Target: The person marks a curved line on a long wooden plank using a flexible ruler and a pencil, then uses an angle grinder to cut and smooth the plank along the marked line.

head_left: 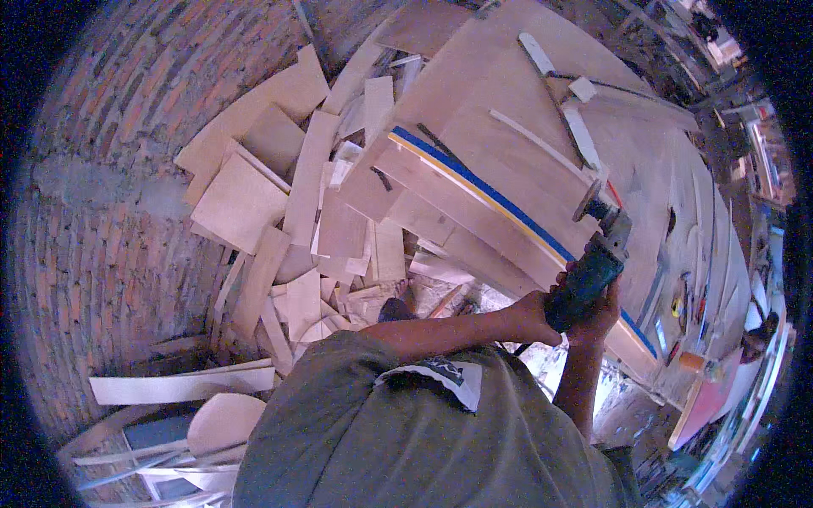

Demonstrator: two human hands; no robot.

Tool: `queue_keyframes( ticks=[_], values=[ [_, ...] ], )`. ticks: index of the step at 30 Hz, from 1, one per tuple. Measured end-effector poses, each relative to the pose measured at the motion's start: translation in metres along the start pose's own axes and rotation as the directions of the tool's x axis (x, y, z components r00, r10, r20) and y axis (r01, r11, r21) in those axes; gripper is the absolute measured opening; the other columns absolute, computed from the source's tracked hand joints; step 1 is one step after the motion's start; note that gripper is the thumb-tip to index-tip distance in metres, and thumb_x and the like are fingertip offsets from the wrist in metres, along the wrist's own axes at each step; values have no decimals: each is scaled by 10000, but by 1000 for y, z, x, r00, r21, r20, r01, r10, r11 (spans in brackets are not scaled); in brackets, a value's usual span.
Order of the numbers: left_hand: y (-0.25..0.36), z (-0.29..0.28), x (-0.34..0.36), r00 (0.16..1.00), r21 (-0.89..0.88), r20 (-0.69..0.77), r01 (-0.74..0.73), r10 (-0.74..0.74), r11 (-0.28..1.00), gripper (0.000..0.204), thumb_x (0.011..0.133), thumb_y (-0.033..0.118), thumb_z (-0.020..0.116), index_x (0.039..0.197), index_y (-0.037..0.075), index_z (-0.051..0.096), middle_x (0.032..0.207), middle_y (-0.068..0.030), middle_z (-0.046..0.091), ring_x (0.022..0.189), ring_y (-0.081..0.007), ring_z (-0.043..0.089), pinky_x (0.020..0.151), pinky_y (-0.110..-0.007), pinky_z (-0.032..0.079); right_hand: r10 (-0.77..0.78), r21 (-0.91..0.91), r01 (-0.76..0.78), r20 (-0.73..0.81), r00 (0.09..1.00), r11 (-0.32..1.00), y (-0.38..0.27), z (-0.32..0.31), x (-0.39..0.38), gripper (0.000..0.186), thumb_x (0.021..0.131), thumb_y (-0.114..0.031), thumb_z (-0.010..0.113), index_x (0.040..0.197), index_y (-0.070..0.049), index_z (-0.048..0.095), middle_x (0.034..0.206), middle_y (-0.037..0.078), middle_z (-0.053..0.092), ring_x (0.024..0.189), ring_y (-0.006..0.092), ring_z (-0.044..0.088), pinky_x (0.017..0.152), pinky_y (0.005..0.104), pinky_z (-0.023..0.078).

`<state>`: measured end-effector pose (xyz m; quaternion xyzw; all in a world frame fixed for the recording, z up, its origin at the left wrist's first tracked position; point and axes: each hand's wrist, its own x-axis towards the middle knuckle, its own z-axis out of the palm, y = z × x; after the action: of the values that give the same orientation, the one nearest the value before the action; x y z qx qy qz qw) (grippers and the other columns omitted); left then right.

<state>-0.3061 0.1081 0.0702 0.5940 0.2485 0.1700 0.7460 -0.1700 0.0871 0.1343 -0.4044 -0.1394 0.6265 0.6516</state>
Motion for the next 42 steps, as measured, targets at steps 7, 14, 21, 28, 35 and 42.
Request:
queue_keyframes(
  ticks=[7, 14, 21, 28, 35, 42],
  values=[
    [17, 0, 9, 992, 62, -103, 84, -77, 995, 445, 625, 253, 816, 999, 46, 690, 942, -145, 741, 909, -286, 731, 859, -407, 584, 66, -44, -64, 49, 997, 997, -4, -14, 40, 747, 983, -707, 400, 1384, -89, 515, 1035, 155, 696, 812, 292, 704, 689, 450, 598],
    [20, 31, 33, 956, -36, -265, 121, -126, 992, 520, 640, 282, 873, 1059, 32, 695, 991, -134, 746, 939, -261, 728, 882, -387, 580, 110, -281, -108, -9, 994, 953, -37, -24, 36, 597, 964, -581, 572, 1271, -69, 546, 975, 142, 698, 772, 276, 706, 659, 417, 606],
    [5, 22, 35, 977, 49, -198, 94, -83, 994, 613, 676, 425, 913, 1078, 10, 709, 970, -121, 739, 892, -259, 716, 831, -358, 577, 115, -511, -135, -70, 991, 849, -74, -26, 43, 435, 857, -223, 771, 1187, -38, 556, 974, 134, 686, 775, 267, 705, 656, 409, 624],
    [-46, -93, -26, 850, -155, -499, 102, -167, 983, 444, 908, 428, 747, 902, -15, 708, 760, -97, 714, 664, -158, 691, 607, -309, 567, 340, -737, -216, 19, 940, 640, -161, -8, 123, 537, 771, -232, 820, 1197, -30, 562, 980, 120, 690, 761, 256, 703, 613, 412, 626],
    [-82, -192, -19, 689, -251, -718, -122, -100, 960, 499, 961, 423, 686, 698, 1, 649, 651, -101, 684, 552, -152, 661, 544, -293, 545, 360, -986, 152, 118, 925, -67, -166, 166, 240, 690, 633, -143, 922, 1220, -38, 574, 925, 79, 684, 695, 202, 682, 656, 381, 617],
    [-55, -233, 2, 796, -214, -571, 88, -198, 973, 547, 1012, 493, 561, 682, 76, 692, 589, -39, 660, 531, -167, 640, 569, -340, 521, 709, -594, 687, 260, 656, -418, -51, 337, 312, 711, 616, -113, 870, 1252, -14, 569, 929, 79, 695, 743, 173, 683, 671, 360, 578]
  ],
)
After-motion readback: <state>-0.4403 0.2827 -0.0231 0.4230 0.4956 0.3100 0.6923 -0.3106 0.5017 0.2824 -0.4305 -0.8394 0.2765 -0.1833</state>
